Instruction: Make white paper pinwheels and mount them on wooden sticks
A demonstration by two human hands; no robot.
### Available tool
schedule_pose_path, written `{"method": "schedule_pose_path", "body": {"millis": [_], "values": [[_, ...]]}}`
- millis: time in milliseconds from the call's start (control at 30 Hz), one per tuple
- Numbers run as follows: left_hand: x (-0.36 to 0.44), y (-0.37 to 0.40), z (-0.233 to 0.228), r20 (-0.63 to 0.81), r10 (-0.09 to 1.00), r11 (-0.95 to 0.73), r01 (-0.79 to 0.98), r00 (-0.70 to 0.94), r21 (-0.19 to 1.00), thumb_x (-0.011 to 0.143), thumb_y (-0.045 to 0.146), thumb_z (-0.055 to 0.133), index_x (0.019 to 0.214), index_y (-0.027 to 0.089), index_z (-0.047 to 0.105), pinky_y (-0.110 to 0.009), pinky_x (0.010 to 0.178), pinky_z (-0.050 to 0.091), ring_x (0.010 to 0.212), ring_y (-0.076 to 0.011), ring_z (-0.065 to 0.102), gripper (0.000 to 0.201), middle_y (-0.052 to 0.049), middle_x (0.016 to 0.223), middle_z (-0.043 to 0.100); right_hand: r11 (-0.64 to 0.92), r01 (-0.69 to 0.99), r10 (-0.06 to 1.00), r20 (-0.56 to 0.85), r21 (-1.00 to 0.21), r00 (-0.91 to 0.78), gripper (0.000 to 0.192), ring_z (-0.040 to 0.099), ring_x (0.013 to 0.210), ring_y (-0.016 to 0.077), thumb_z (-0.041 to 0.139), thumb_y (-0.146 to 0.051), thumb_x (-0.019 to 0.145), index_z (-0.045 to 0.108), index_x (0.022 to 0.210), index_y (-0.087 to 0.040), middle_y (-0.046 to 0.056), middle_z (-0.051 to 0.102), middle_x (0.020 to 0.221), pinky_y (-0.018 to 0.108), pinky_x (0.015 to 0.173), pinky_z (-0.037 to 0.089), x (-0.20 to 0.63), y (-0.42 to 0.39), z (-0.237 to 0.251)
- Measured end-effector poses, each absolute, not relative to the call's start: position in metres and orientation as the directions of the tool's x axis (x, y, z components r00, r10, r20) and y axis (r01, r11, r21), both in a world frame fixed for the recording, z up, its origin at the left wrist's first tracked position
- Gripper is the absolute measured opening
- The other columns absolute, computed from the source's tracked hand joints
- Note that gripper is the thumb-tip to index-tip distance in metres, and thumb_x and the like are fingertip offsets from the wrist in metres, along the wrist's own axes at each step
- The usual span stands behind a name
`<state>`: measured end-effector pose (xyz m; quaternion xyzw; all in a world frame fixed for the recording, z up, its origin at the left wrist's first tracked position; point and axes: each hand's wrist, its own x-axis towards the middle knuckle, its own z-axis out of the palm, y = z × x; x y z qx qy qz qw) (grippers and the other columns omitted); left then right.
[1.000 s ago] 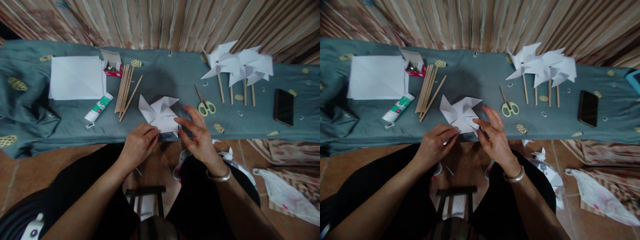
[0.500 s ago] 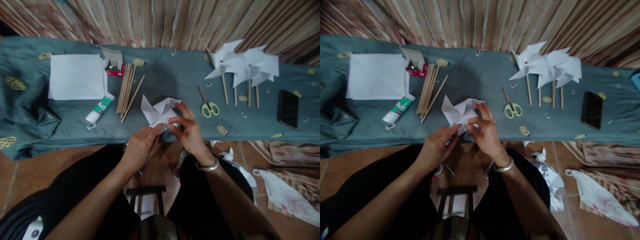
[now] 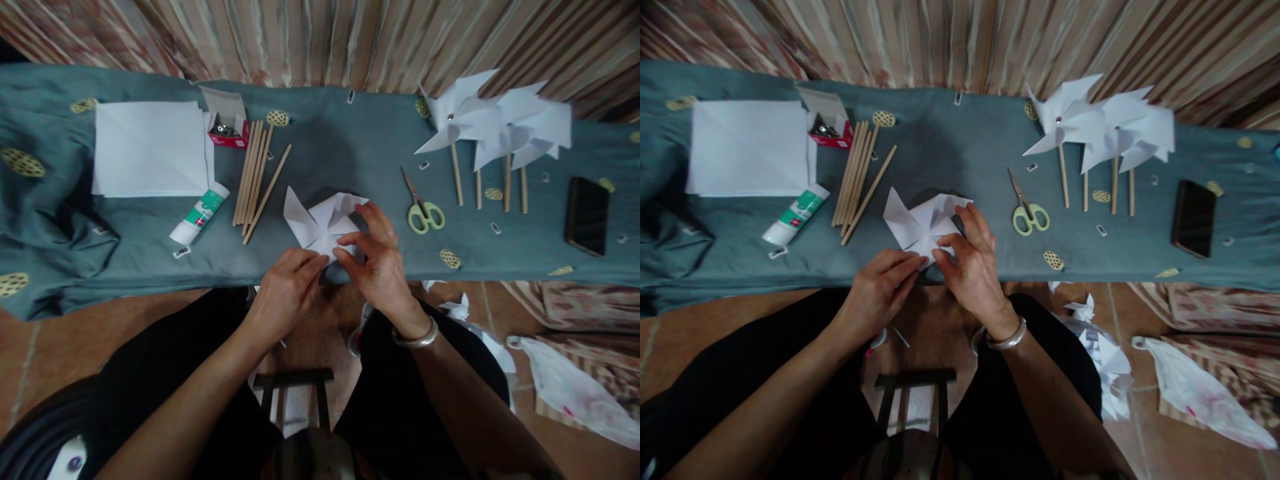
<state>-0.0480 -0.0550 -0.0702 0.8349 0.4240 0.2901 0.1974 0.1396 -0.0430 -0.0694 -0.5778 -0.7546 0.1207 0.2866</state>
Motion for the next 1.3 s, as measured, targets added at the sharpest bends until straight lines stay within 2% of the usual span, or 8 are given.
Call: {"method": "schedule_pose_path", "body": {"millis": [300,567,800,1067,1167,1300], "values": [[-0.049,-0.055,-0.071,0.321,0.823,-0.563,0.604,0.468,0.564,0.092,0.014,0.050,0.112,0.010,0.063,-0.033,0.076,0.055,0.089,-0.0196,0.061,0.023,-0.010,0.096,0.066,0.338,0.809,0.927,0.319,-0.480,-0.198,0.015,0.032,0.143,0.0312,0.054,-0.028,0.092,0.067,0.090,-0.020,0.010,0.046,0.146,0.054,0.109,0.037,0.135,-0.045,-0.067],[-0.048,-0.053,-0.069,0.283,0.829,-0.546,0.588,0.482,0.597,0.092,0.014,0.049,0.112,0.011,0.063,-0.034,0.078,0.055,0.091,-0.0201,0.061,0.025,-0.010,0.097,0.066,0.433,0.814,0.885,0.355,-0.387,-0.302,0.025,0.027,0.144,0.0304,0.044,-0.018,0.093,0.063,0.108,-0.024,0.007,0.040,0.149,0.057,0.105,0.039,0.132,-0.045,-0.068],[-0.049,-0.052,-0.067,0.280,0.821,-0.558,0.596,0.498,0.578,0.092,0.013,0.049,0.111,0.011,0.064,-0.032,0.077,0.055,0.089,-0.0199,0.061,0.024,-0.010,0.096,0.066,0.446,0.816,0.885,0.320,-0.368,-0.339,0.036,0.021,0.146,0.0324,0.042,-0.008,0.087,0.059,0.114,-0.023,0.009,0.031,0.154,0.058,0.105,0.037,0.130,-0.043,-0.070],[-0.049,-0.052,-0.068,0.256,0.835,-0.531,0.594,0.486,0.605,0.092,0.014,0.048,0.111,0.013,0.064,-0.034,0.078,0.055,0.091,-0.0200,0.061,0.025,-0.009,0.097,0.066,0.418,0.840,0.903,0.260,-0.346,-0.342,0.040,0.018,0.147,0.0311,0.042,-0.008,0.086,0.057,0.118,-0.027,0.005,0.032,0.154,0.056,0.107,0.035,0.127,-0.044,-0.067],[-0.048,-0.052,-0.068,0.258,0.837,-0.529,0.594,0.483,0.605,0.092,0.014,0.048,0.111,0.015,0.064,-0.033,0.079,0.054,0.091,-0.0194,0.062,0.025,-0.008,0.097,0.066,0.412,0.858,0.904,0.256,-0.308,-0.342,0.037,0.017,0.148,0.0317,0.041,-0.008,0.086,0.059,0.114,-0.023,0.009,0.032,0.154,0.055,0.107,0.034,0.125,-0.044,-0.068],[-0.049,-0.052,-0.065,0.262,0.846,-0.511,0.564,0.465,0.648,0.092,0.016,0.049,0.111,0.012,0.065,-0.033,0.080,0.054,0.091,-0.0193,0.063,0.025,-0.010,0.097,0.067,0.416,0.874,0.898,0.263,-0.250,-0.352,0.038,0.017,0.148,0.0318,0.039,-0.004,0.086,0.058,0.115,-0.020,0.014,0.035,0.151,0.053,0.104,0.037,0.123,-0.046,-0.070]]}}
